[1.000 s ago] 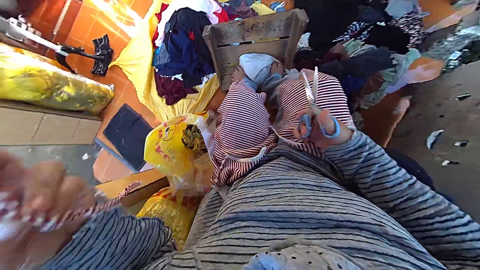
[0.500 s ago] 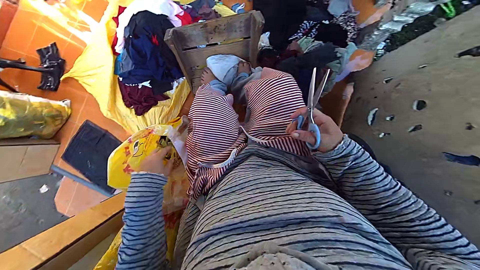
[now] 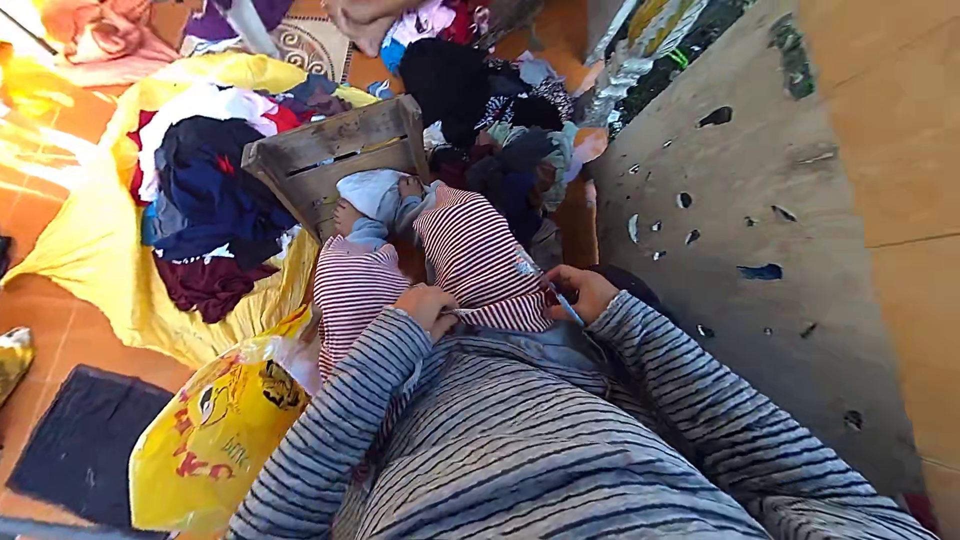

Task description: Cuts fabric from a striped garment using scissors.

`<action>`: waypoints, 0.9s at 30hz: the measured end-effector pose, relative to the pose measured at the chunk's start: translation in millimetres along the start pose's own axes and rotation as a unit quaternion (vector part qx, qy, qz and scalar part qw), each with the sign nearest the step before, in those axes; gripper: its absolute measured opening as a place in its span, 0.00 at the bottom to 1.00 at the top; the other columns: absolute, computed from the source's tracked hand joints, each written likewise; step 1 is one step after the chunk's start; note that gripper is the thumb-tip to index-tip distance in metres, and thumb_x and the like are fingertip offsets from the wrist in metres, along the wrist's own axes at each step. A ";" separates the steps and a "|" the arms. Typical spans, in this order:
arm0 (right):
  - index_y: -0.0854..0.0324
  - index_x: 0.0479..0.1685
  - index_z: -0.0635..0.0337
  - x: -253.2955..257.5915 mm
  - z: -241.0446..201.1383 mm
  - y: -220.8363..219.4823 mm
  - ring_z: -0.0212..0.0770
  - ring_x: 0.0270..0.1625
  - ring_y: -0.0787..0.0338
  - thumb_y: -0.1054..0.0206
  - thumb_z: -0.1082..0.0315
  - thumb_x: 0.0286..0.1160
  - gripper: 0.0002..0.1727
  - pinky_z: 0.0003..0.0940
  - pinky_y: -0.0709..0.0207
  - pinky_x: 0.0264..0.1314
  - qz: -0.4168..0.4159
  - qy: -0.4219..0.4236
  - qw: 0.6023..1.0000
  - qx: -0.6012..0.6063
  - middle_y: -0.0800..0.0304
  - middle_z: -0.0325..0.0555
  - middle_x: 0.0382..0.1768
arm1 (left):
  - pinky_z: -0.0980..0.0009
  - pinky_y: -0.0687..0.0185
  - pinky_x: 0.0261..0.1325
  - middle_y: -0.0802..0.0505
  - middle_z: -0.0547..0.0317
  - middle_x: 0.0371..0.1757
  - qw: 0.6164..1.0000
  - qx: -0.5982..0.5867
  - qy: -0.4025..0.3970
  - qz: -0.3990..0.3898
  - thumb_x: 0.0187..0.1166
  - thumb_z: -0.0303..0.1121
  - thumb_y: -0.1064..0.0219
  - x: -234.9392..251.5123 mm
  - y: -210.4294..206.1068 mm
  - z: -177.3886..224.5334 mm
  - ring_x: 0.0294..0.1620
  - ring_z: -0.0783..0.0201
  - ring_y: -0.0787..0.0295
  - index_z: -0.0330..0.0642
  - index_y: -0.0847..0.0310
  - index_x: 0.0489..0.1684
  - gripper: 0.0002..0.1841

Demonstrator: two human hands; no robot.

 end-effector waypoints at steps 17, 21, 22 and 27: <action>0.31 0.61 0.53 -56.4 -168.1 207.5 0.24 0.37 0.09 0.25 0.73 0.59 0.28 0.27 0.11 0.44 0.407 0.368 0.821 0.157 0.10 0.21 0.37 | 0.42 0.23 0.70 0.08 0.34 0.57 0.902 0.145 -0.095 0.395 0.83 0.23 0.39 -18.0 266.3 102.6 0.64 0.38 0.12 0.32 0.10 0.55 0.12; 0.30 0.63 0.51 -85.2 -219.7 163.4 0.26 0.42 0.11 0.23 0.69 0.62 0.28 0.27 0.13 0.47 0.330 0.462 0.811 0.141 0.13 0.25 0.40 | 0.43 0.21 0.68 0.09 0.32 0.57 0.858 0.162 -0.127 0.470 0.81 0.20 0.40 -63.3 266.7 98.2 0.62 0.36 0.11 0.30 0.10 0.51 0.12; 0.28 0.61 0.51 -86.1 -231.2 138.4 0.26 0.42 0.11 0.21 0.66 0.61 0.28 0.28 0.12 0.46 0.298 0.469 0.820 0.135 0.13 0.25 0.39 | 0.42 0.21 0.68 0.09 0.31 0.58 0.854 0.165 -0.117 0.480 0.81 0.20 0.41 -76.1 261.5 87.5 0.63 0.35 0.12 0.30 0.10 0.52 0.13; 0.17 0.51 0.68 -54.4 -249.8 -48.8 0.43 0.46 0.09 0.22 0.75 0.53 0.22 0.37 0.13 0.51 0.038 0.440 0.894 0.073 0.09 0.53 0.42 | 0.44 0.18 0.68 0.06 0.36 0.52 0.816 0.125 -0.067 0.560 0.75 0.20 0.37 -130.9 191.8 -21.5 0.60 0.38 0.09 0.30 0.07 0.41 0.10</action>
Point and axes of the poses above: each hand's wrist, its own x-axis towards the middle knuckle, its own y-axis out of the back of the hand, z = x × y, the point moved 9 cm from there along x, towards the middle knuckle
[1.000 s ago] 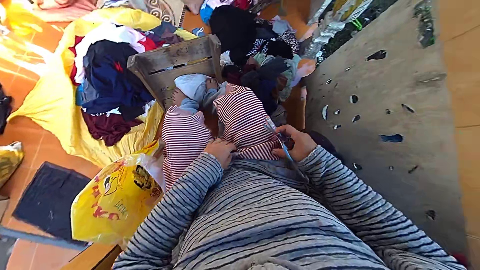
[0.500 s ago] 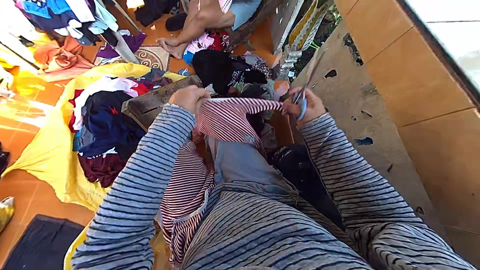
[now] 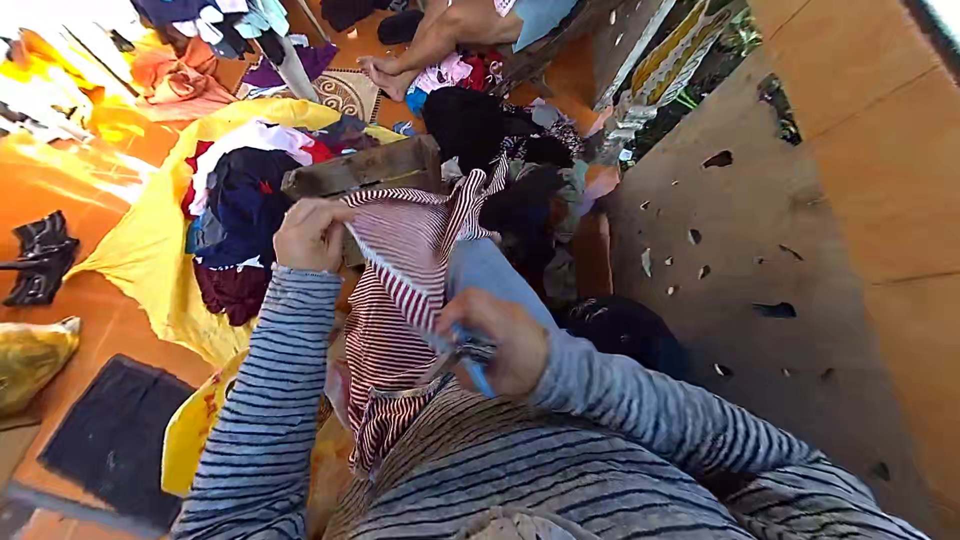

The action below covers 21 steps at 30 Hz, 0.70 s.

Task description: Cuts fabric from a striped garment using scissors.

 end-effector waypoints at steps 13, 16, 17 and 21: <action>0.21 0.66 0.67 -15.0 99.0 -66.1 0.33 0.38 0.11 0.24 0.56 0.68 0.30 0.34 0.16 0.47 -0.184 -0.276 0.942 0.060 0.08 0.45 0.39 | 0.52 0.12 0.51 0.09 0.35 0.54 0.795 -0.167 0.573 -0.105 0.86 0.44 0.35 -224.0 -52.7 -28.0 0.42 0.50 0.07 0.28 0.38 0.80 0.32; 0.20 0.58 0.65 -26.0 112.9 -61.9 0.23 0.32 0.15 0.23 0.57 0.68 0.25 0.23 0.19 0.40 -0.132 -0.318 0.934 0.097 0.11 0.36 0.33 | 0.45 0.12 0.54 0.11 0.34 0.56 0.850 -0.084 0.500 -0.144 0.78 0.49 0.28 -192.6 -57.4 -11.7 0.47 0.43 0.08 0.27 0.39 0.80 0.40; 0.20 0.58 0.65 -29.5 115.2 -62.3 0.23 0.32 0.14 0.23 0.59 0.68 0.24 0.22 0.18 0.40 -0.127 -0.332 0.929 0.105 0.11 0.36 0.32 | 0.43 0.15 0.59 0.12 0.31 0.59 0.846 -0.076 0.499 -0.172 0.77 0.47 0.26 -184.3 -63.1 -8.3 0.53 0.40 0.10 0.28 0.39 0.81 0.40; 0.21 0.59 0.66 -39.3 116.9 -59.6 0.22 0.32 0.15 0.24 0.61 0.69 0.23 0.21 0.19 0.40 -0.131 -0.353 0.919 0.116 0.11 0.36 0.33 | 0.41 0.19 0.63 0.15 0.30 0.63 0.828 -0.046 0.495 -0.260 0.67 0.24 0.25 -170.8 -69.9 1.4 0.62 0.35 0.14 0.36 0.37 0.81 0.38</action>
Point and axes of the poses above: each hand's wrist, its own x-axis towards the middle knuckle, its own y-axis out of the back of the hand, z = x × y, the point moved 9 cm from there along x, towards the middle knuckle
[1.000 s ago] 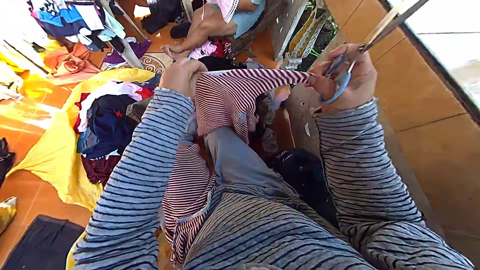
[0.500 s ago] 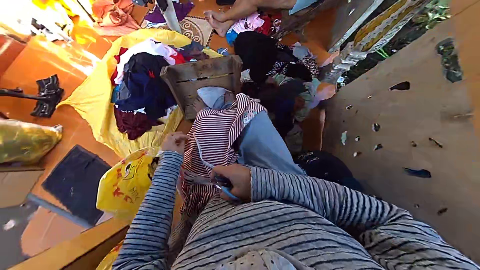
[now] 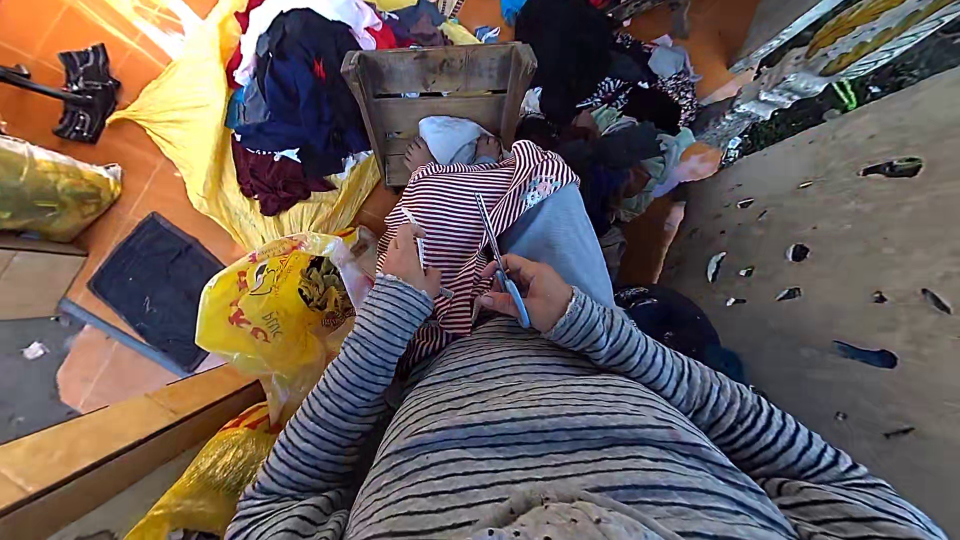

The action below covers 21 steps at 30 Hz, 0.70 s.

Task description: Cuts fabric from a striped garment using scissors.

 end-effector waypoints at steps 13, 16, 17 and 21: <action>0.21 0.51 0.53 -42.7 -9.7 -40.9 0.38 0.31 0.04 0.53 0.26 0.78 0.38 0.32 0.09 0.34 -0.279 -0.158 0.880 0.349 0.07 0.37 0.26 | 0.71 0.13 0.48 0.04 0.57 0.39 0.957 -0.208 -0.026 -0.200 0.69 0.16 0.26 -20.2 -2.7 -54.4 0.38 0.71 0.09 0.35 0.09 0.49 0.13; 0.22 0.51 0.51 -58.8 -30.4 -53.2 0.38 0.30 0.04 0.47 0.15 0.63 0.46 0.32 0.09 0.31 -0.351 -0.171 0.858 0.335 0.07 0.38 0.26 | 0.77 0.12 0.42 0.05 0.61 0.35 0.927 -0.317 -0.033 -0.195 0.68 0.13 0.30 -21.8 7.9 -45.9 0.33 0.74 0.09 0.34 0.11 0.50 0.14; 0.22 0.51 0.51 -65.3 -39.3 -57.1 0.38 0.28 0.04 0.51 0.15 0.66 0.46 0.33 0.09 0.29 -0.362 -0.176 0.857 0.322 0.07 0.37 0.25 | 0.76 0.11 0.42 0.05 0.61 0.36 0.915 -0.359 -0.026 -0.185 0.69 0.12 0.32 -21.7 13.1 -41.3 0.33 0.73 0.08 0.33 0.13 0.51 0.15; 0.26 0.50 0.51 -83.5 -64.5 -72.4 0.41 0.29 0.03 0.62 0.22 0.77 0.40 0.36 0.08 0.32 -0.382 -0.197 0.849 0.307 0.07 0.38 0.26 | 0.75 0.10 0.44 0.05 0.60 0.41 0.886 -0.438 -0.027 -0.149 0.69 0.09 0.36 -23.3 32.2 -10.9 0.37 0.72 0.07 0.32 0.15 0.57 0.19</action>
Point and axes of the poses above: each hand's wrist, its own x-axis towards the middle knuckle, its own y-axis out of the back of the hand, z = x × y, the point moved 9 cm from there along x, towards the middle knuckle
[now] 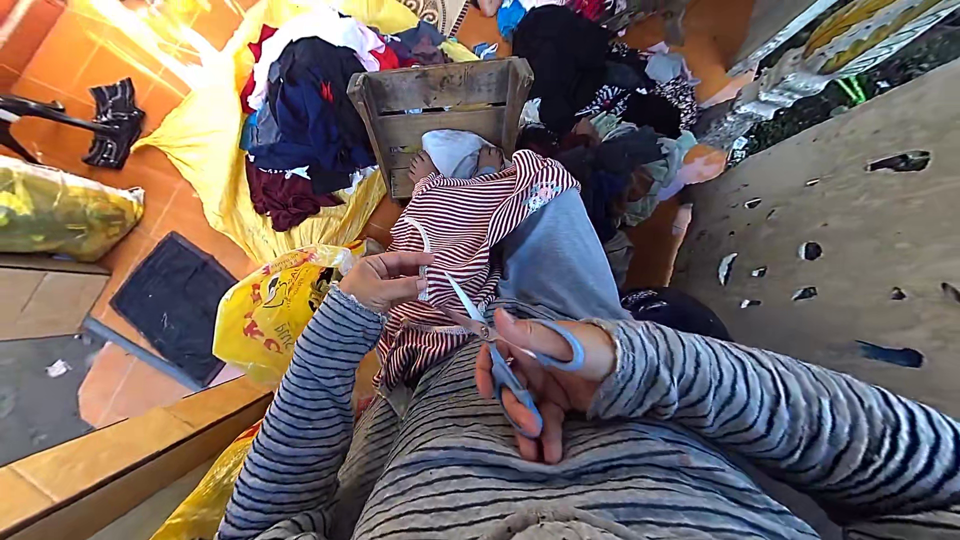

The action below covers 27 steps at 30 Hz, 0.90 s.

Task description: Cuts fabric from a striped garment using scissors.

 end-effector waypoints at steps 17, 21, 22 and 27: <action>0.29 0.50 0.54 32.9 -18.3 25.3 0.39 0.31 0.06 0.59 0.44 0.89 0.24 0.38 0.08 0.44 0.160 0.108 0.981 -0.012 0.15 0.36 0.23 | 0.71 0.08 0.47 0.08 0.52 0.60 0.994 -0.034 -0.073 0.077 0.62 0.07 0.29 0.8 -19.8 15.2 0.41 0.67 0.06 0.34 0.18 0.68 0.30; 0.28 0.45 0.54 31.5 -18.0 27.3 0.36 0.26 0.08 0.54 0.45 0.89 0.22 0.33 0.10 0.35 0.178 0.117 0.977 -0.030 0.15 0.35 0.19 | 0.72 0.08 0.49 0.08 0.51 0.60 0.992 -0.037 -0.088 0.085 0.61 0.09 0.29 1.4 -22.0 13.9 0.43 0.68 0.06 0.34 0.21 0.73 0.33; 0.27 0.44 0.53 31.0 -17.9 27.6 0.35 0.25 0.08 0.53 0.46 0.89 0.21 0.32 0.11 0.33 0.182 0.124 0.975 -0.034 0.15 0.35 0.19 | 0.72 0.08 0.49 0.08 0.51 0.61 0.991 -0.035 -0.093 0.089 0.61 0.10 0.28 1.5 -22.1 14.2 0.43 0.68 0.06 0.34 0.21 0.73 0.33; 0.26 0.42 0.54 27.1 -15.8 28.6 0.34 0.20 0.11 0.47 0.53 0.89 0.15 0.29 0.13 0.26 0.197 0.139 0.970 -0.032 0.16 0.35 0.15 | 0.74 0.08 0.46 0.08 0.52 0.60 0.989 -0.026 -0.106 0.100 0.59 0.11 0.27 1.7 -24.4 13.9 0.39 0.70 0.07 0.33 0.21 0.73 0.34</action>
Point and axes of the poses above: each hand's wrist, its own x-axis towards the middle knuckle, its own y-axis out of the back of the hand, z = x × y, the point moved 9 cm from there along x, towards the middle knuckle
